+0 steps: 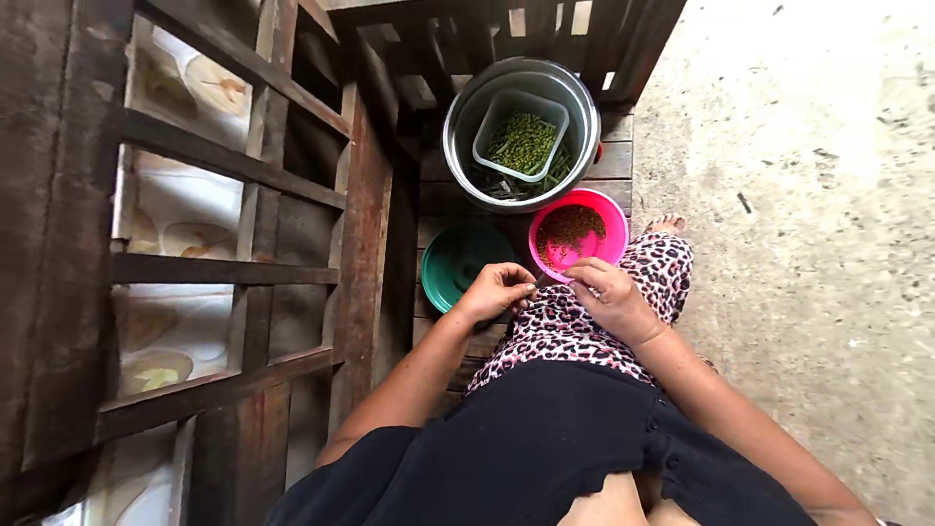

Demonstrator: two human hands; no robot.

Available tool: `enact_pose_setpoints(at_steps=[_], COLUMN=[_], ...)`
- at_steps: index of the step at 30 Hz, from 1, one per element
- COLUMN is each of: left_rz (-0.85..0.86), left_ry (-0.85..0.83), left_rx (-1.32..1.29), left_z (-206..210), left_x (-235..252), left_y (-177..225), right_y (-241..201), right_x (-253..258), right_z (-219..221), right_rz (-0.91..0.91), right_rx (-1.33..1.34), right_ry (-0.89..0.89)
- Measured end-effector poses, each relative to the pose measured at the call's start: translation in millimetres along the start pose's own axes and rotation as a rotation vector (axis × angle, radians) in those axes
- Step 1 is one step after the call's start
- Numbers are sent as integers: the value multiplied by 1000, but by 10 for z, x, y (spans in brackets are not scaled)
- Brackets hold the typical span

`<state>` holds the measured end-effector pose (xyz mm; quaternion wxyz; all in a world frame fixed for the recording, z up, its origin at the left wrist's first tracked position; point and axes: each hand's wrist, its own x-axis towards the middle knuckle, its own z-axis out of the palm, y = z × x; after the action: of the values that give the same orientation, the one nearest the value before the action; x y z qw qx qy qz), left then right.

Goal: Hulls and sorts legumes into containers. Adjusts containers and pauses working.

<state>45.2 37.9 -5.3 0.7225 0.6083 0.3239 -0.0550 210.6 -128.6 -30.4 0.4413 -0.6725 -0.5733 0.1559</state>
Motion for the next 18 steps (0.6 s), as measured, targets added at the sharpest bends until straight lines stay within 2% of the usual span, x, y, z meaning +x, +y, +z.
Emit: enact_pose_setpoints(at_steps=[5,11,18], left_rz=[-22,-20,174], left_ry=[-118,-138,107], left_rx=[-49,-170,-177], left_z=[172,184,96], left_x=[67,81,125], left_y=[111,97,-10], right_y=[-51,-12,-9], right_x=[3,-30,-53], right_z=[-6,-32,-13], right_rz=[-111,-72,91], right_rx=[-65,-33,45], right_ry=[24,21,34])
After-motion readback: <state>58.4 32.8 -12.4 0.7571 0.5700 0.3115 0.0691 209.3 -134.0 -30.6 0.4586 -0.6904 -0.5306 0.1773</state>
